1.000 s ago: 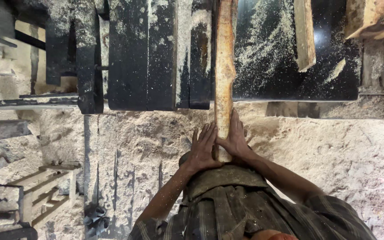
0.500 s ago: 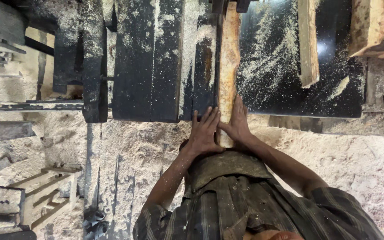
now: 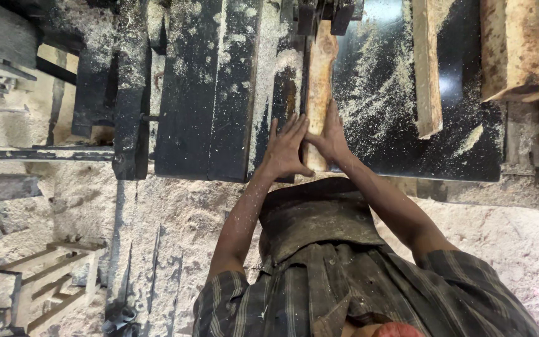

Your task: The person cuts wooden planks using a bandsaw, repeatedly guiding each piece through the saw blade by hand, turning the wood over, and trimming off edges.

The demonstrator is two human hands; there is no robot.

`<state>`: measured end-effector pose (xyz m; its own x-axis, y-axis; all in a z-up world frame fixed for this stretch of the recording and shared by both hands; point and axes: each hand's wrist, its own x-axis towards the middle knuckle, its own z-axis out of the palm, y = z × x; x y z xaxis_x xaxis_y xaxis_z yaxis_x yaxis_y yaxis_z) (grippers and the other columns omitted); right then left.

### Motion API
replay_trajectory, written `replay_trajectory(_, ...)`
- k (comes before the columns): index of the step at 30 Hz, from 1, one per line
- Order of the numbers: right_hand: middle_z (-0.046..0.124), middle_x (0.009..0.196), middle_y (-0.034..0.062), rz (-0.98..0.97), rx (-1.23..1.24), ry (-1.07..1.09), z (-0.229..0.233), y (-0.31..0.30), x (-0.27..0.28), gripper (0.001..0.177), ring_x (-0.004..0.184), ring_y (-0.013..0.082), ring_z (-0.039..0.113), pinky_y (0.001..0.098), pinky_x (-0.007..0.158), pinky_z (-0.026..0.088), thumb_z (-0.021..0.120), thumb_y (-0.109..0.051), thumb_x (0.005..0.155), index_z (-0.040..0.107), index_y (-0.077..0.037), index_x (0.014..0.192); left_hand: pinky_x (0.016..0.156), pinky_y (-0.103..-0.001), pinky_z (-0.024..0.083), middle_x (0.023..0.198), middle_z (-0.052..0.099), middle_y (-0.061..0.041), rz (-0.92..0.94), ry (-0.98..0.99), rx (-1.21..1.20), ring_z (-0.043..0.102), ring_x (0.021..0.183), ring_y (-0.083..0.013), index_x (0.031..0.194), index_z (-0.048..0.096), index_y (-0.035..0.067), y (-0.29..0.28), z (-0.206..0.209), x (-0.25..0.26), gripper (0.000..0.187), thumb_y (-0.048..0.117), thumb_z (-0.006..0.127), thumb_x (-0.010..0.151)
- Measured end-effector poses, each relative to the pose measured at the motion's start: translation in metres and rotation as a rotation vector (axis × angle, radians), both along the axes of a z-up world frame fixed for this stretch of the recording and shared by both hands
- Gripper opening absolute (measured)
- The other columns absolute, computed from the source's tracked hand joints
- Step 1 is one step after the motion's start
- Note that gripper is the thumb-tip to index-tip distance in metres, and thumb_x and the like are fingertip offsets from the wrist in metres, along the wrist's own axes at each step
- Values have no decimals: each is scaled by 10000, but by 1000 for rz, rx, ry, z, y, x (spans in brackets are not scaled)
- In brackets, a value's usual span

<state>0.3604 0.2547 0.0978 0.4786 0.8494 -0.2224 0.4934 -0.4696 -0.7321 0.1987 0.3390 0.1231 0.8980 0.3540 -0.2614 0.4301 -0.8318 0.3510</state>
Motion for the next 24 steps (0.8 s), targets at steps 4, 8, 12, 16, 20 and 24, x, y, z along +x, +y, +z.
replay_trajectory(4, 289, 1601, 363, -37, 31, 49, -8, 21, 17, 1316, 1442, 490, 409, 580, 1163, 412, 756, -466, 736, -54, 91, 1611, 1271, -587, -26, 1708, 123, -120, 39, -64, -3, 105, 1591, -266, 1605, 99, 53, 15, 7, 13, 1552, 833, 821, 474)
replay_trajectory(8, 251, 1612, 402, 5, 152, -30, -17, 37, 38, 1322, 1468, 515, 368, 592, 1195, 374, 825, -376, 745, -57, 129, 1591, 1289, -583, -16, 1712, 170, -120, 65, -8, -13, 152, 1593, -257, 1612, 127, 39, 28, 11, 26, 1528, 773, 865, 493)
replay_trajectory(12, 275, 1626, 337, -56, 189, 54, 1, 62, 52, 1294, 1460, 459, 418, 542, 1200, 400, 850, -366, 740, -12, 61, 1607, 1283, -536, 49, 1677, 240, -146, 204, -190, -46, 218, 1568, -271, 1582, 194, 21, 39, -7, 42, 1456, 771, 871, 533)
replay_trajectory(16, 272, 1656, 215, -89, 2, 238, 34, 79, 69, 1289, 1323, 439, 568, 497, 1161, 443, 775, -479, 736, -51, -37, 1622, 1307, -522, 146, 1642, 364, -159, 344, -313, -7, 322, 1543, -286, 1568, 327, 26, 46, -42, 50, 1250, 773, 818, 694)
replay_trajectory(20, 266, 1671, 282, 205, 25, 18, 56, 42, 122, 1092, 1479, 445, 391, 553, 1186, 333, 848, -432, 905, 162, -18, 1646, 1332, -507, 221, 1676, 442, -118, 454, -431, 126, 355, 1591, -305, 1584, 430, 94, 39, -68, 47, 930, 650, 732, 902)
replay_trajectory(24, 523, 1478, 271, -281, -41, -391, 50, -16, 202, 860, 1305, 403, 574, 522, 1059, 522, 881, -273, 834, 396, -7, 1493, 1298, -510, 125, 1717, 230, -153, 436, -253, 126, 195, 1594, -329, 1609, 248, 65, -3, -52, 14, 963, 573, 705, 931)
